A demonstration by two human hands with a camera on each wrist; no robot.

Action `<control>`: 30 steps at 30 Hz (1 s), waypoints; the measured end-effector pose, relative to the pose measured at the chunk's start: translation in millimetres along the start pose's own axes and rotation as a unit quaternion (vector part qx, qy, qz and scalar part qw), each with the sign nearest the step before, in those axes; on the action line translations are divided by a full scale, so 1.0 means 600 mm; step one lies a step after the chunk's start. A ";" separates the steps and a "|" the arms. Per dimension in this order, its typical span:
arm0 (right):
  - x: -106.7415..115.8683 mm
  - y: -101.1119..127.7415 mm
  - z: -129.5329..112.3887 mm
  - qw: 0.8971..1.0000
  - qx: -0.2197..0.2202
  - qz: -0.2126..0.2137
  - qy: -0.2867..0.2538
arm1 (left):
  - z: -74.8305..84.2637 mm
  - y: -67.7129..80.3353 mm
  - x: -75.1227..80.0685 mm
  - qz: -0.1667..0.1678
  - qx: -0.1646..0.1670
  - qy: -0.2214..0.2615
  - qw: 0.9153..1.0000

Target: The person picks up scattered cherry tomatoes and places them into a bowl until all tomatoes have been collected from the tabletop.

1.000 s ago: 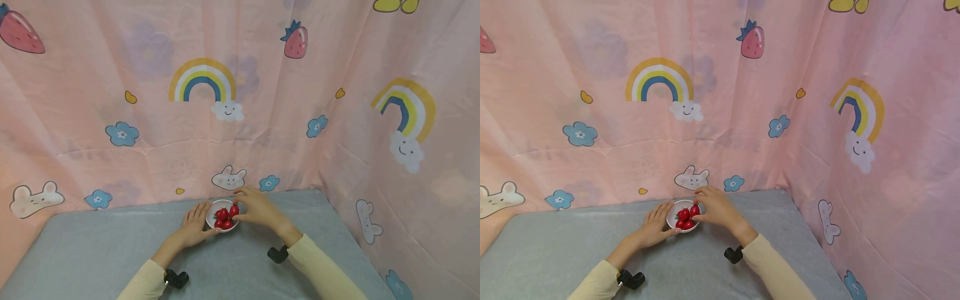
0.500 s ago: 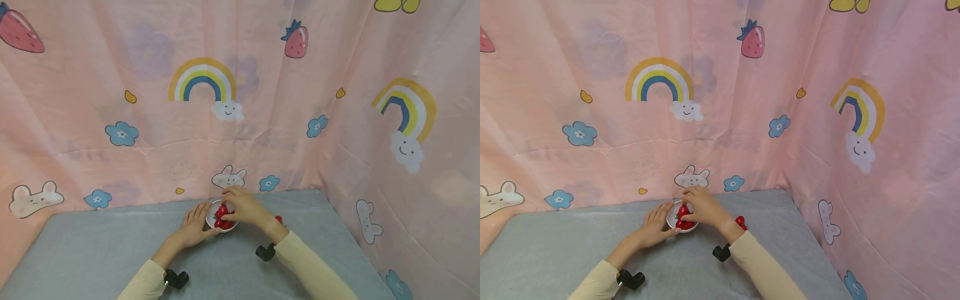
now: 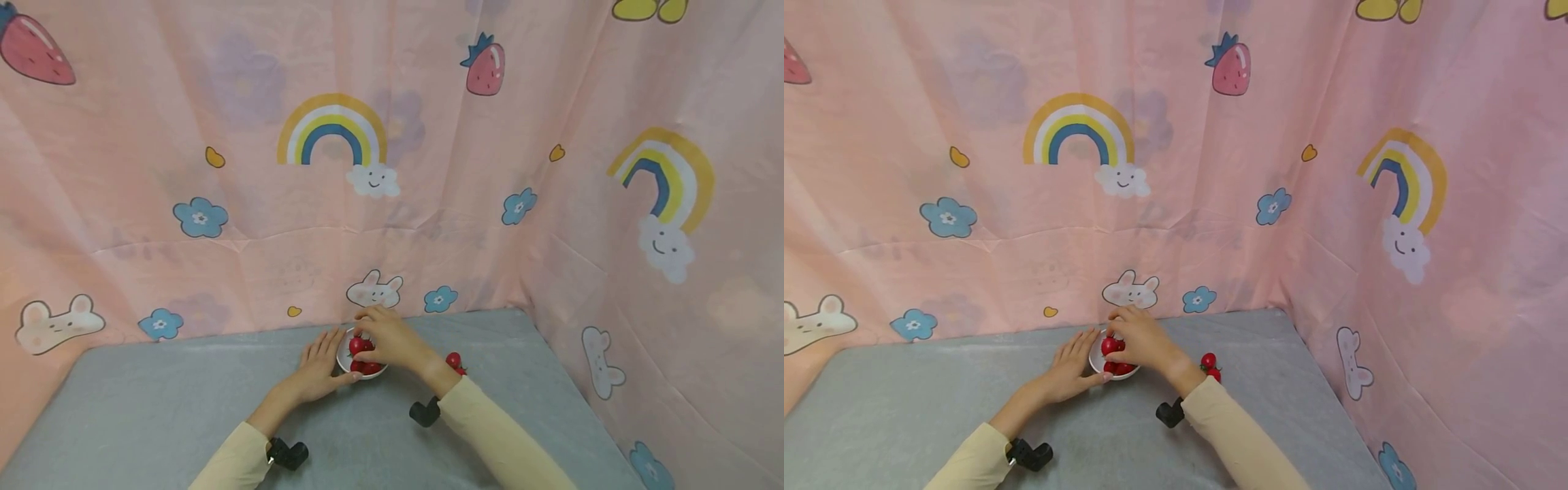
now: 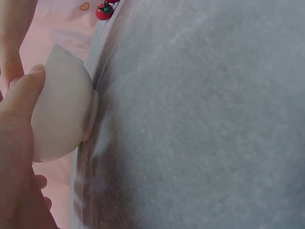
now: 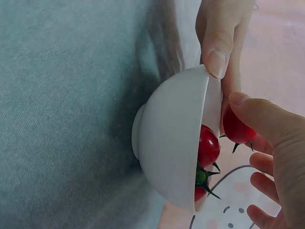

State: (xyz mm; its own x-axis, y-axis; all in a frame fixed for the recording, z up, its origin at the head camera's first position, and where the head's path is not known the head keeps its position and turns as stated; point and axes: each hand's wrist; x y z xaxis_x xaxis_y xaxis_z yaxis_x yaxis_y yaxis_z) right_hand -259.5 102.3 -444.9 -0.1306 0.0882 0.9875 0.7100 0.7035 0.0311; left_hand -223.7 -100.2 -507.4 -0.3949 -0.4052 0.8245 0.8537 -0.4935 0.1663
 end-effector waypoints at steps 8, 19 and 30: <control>0.000 -0.004 -0.005 1.000 0.002 -0.004 -0.007 | 0.000 0.002 0.005 0.003 -0.007 0.008 1.000; -0.002 -0.008 -0.010 1.000 -0.003 -0.004 -0.009 | -0.003 0.005 0.004 -0.002 -0.004 0.011 1.000; -0.003 0.003 0.002 1.000 0.001 0.011 -0.027 | -0.010 -0.001 -0.002 -0.003 0.006 0.010 1.000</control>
State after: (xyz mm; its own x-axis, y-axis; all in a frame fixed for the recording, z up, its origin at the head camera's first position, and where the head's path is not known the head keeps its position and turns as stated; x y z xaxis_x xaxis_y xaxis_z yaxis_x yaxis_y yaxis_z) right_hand -258.6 104.3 -446.7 -0.1530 0.1419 0.9780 0.7117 0.7024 0.0094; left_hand -226.0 -104.3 -511.6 -0.4065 -0.4180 0.8124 0.8555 -0.4863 0.1778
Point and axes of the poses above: each hand's wrist, its own y-axis away from the middle knuckle, its own x-axis out of the back of the hand, z = x × y, and after that the axes turned 13 degrees about -z, right-handed
